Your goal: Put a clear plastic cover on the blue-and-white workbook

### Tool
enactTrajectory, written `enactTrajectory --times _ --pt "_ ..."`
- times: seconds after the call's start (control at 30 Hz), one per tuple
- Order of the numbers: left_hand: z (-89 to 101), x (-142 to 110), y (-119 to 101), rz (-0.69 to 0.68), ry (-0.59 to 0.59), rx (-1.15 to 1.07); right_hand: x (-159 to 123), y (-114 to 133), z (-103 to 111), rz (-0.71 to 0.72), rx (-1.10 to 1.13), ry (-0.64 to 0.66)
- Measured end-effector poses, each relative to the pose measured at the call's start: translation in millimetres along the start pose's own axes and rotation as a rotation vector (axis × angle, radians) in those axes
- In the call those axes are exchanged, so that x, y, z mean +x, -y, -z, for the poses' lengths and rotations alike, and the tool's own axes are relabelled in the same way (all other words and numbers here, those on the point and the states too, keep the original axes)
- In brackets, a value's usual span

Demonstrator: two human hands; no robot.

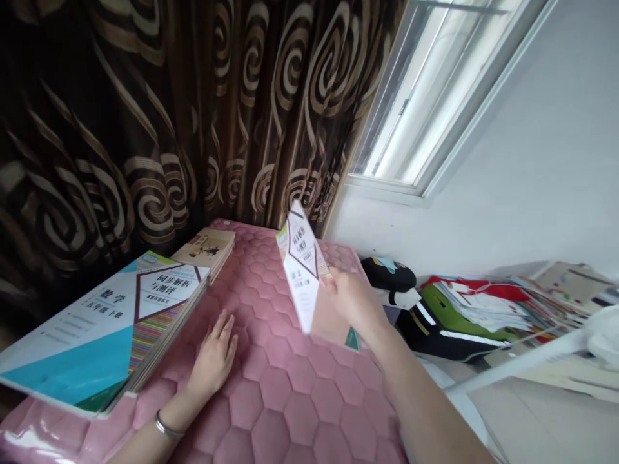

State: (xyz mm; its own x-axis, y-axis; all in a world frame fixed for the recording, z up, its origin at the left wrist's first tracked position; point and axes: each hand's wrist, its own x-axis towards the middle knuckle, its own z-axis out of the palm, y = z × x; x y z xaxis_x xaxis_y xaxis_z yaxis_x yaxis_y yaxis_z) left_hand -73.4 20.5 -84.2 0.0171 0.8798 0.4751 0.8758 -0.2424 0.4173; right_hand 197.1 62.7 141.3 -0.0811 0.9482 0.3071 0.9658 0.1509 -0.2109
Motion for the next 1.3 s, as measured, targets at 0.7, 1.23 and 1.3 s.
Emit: enactTrajectory --times 0.7,1.23,1.3 --pt "13.0 18.0 37.3 0.408 -0.121 -0.547 -151.4 -20.5 -173.2 0.705 -0.561 -0.144" --pt "-6.5 77.0 28.4 0.152 0.054 -0.291 -145.9 -26.4 -145.5 0.622 -0.068 0.227" --pt "-12.1 75.1 32.9 0.114 0.018 -0.292 -144.0 -25.4 -142.3 0.596 -0.028 0.245"
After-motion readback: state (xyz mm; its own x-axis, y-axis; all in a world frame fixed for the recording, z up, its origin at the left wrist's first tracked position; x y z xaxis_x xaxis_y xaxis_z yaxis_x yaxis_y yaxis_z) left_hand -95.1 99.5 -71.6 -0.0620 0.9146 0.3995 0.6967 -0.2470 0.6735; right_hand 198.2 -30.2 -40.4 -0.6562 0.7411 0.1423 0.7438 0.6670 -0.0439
